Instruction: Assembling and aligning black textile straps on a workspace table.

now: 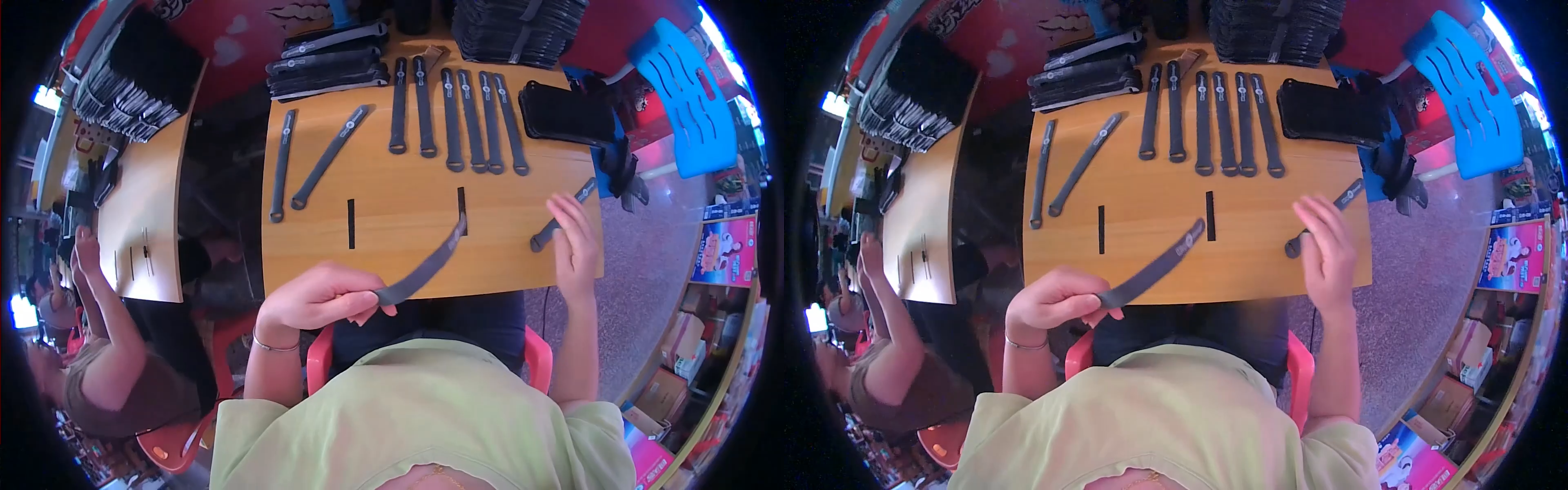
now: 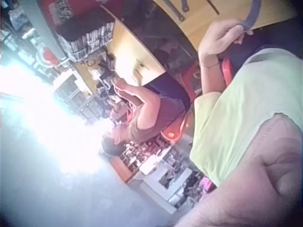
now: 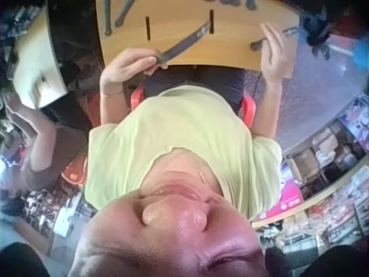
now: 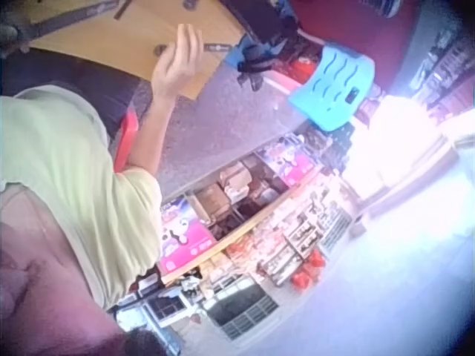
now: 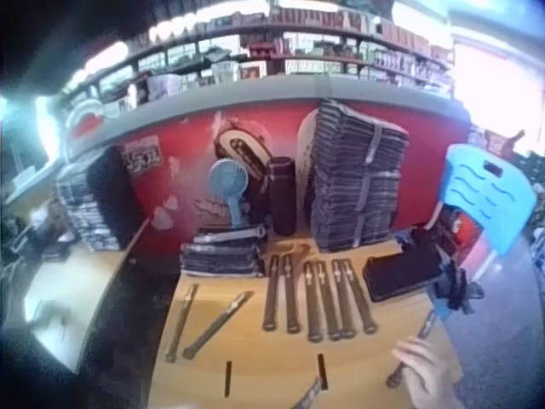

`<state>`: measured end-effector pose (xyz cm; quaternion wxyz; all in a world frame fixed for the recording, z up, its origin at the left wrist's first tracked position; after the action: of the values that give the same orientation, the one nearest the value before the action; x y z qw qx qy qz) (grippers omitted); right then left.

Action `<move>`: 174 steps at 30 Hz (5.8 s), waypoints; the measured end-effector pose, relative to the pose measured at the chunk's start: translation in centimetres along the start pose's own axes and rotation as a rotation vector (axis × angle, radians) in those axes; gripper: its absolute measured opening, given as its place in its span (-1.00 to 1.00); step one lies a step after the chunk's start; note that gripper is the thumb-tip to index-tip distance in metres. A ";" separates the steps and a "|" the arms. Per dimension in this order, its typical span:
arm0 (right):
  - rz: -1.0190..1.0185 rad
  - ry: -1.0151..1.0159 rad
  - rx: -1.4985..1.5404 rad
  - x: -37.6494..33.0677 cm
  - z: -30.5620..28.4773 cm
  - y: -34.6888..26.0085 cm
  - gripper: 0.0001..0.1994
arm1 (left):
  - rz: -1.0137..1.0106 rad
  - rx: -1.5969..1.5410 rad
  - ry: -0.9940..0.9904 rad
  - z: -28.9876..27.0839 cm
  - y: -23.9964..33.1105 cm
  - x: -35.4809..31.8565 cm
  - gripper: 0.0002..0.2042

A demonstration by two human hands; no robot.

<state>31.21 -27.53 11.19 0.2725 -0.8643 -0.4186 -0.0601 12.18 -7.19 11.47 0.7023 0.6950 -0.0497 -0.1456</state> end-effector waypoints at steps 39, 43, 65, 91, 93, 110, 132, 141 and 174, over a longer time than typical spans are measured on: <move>0.394 -0.096 0.488 6.7 13.0 -1.3 -0.91 | -0.124 0.497 1.015 -14.2 -7.1 0.3 -0.87; 0.385 -0.090 0.469 7.0 12.9 -1.6 -0.90 | -0.138 0.525 1.025 -14.2 -7.1 0.2 -0.87; 0.249 -0.014 0.260 6.6 12.5 -2.1 -0.85 | -0.183 0.641 1.067 -14.1 -7.5 0.4 -0.89; 0.108 -0.577 -0.003 1.7 5.3 2.1 -0.82 | 0.188 0.422 0.588 0.1 -4.2 5.2 -0.71; 0.115 -0.563 0.075 1.0 5.2 0.1 -0.83 | 0.218 0.388 0.532 1.3 -3.2 6.2 -0.55; -0.057 -0.478 0.448 3.3 6.4 -10.4 -0.80 | 0.155 0.209 0.660 -3.6 -2.3 1.6 -0.87; 0.517 -0.319 0.887 2.4 11.2 -1.0 -0.84 | -0.128 -0.032 0.982 -10.0 -9.8 -2.8 -0.87; 0.521 -0.179 0.889 4.0 12.3 -0.7 -0.90 | -0.139 0.113 1.088 -12.8 -9.7 -2.6 -0.87; 0.514 -0.096 0.823 4.3 13.4 0.1 -0.91 | -0.198 0.169 1.179 -14.4 -11.1 -2.3 -0.95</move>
<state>32.35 -17.61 1.28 0.5779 -0.7621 -0.1927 0.2196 12.42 7.33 0.36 0.5369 0.7135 0.4014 0.2039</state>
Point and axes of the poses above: each hand's wrist, its own x-axis towards the middle knuckle, its own z-axis out of the palm, y = z × x, the point moved 10 cm from there along x, towards the middle knuckle, and after that the axes turned 1 degree about y, right-handed, at the moved point
